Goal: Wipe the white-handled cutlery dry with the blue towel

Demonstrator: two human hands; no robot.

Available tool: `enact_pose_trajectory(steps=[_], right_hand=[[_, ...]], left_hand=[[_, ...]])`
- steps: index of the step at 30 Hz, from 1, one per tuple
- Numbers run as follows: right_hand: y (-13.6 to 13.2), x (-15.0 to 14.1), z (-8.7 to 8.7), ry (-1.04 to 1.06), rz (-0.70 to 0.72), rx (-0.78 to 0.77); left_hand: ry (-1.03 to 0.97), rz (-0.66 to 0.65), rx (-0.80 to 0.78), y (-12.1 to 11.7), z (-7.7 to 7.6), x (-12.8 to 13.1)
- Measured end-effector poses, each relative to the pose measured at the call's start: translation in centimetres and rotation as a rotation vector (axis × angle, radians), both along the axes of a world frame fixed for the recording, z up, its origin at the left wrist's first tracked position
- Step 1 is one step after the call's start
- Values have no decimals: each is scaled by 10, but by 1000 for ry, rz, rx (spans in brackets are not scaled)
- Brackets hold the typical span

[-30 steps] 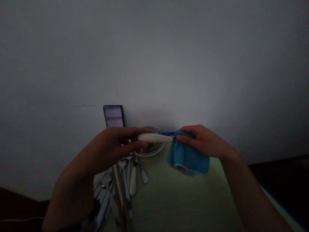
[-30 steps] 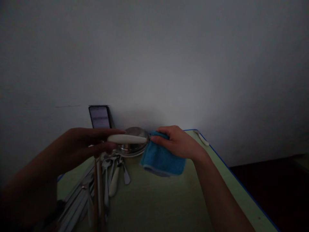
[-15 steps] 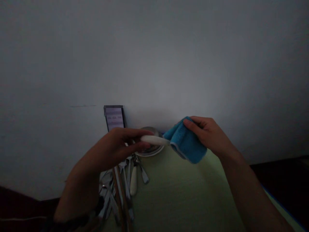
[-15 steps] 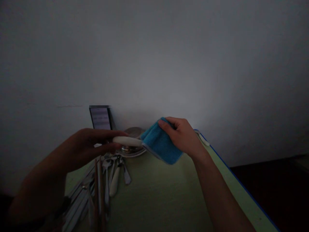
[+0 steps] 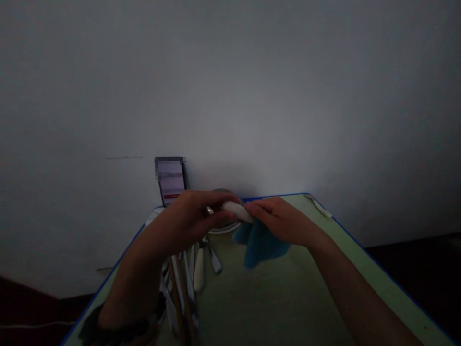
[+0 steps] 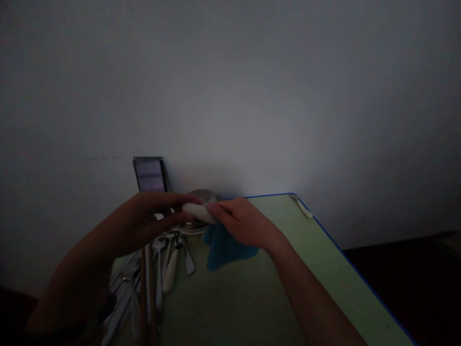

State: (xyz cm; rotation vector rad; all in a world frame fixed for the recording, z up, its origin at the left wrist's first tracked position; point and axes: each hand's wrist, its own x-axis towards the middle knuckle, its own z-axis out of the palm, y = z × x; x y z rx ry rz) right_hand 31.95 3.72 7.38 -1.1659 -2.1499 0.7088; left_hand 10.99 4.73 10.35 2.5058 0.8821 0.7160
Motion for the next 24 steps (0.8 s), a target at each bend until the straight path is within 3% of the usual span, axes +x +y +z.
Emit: enact_pose_trajectory(steps=[7,13,17,22,24], right_hand=[[-2,4,2,31,93,-83],[0,21,1,-141,354,-78],[2,26,-1,-191,339,-86],[3,32,-3,-34,155,-121],[2,32,-1,48,144,-107]], left_hand=[[33,-6,-22,4,-2,-2],[20,0,-55,9,-8,-6],[21,19,-83,11,-11,-9],[7,25,-117,13,-16,-16],[10,22,-116,14,-17,-16]])
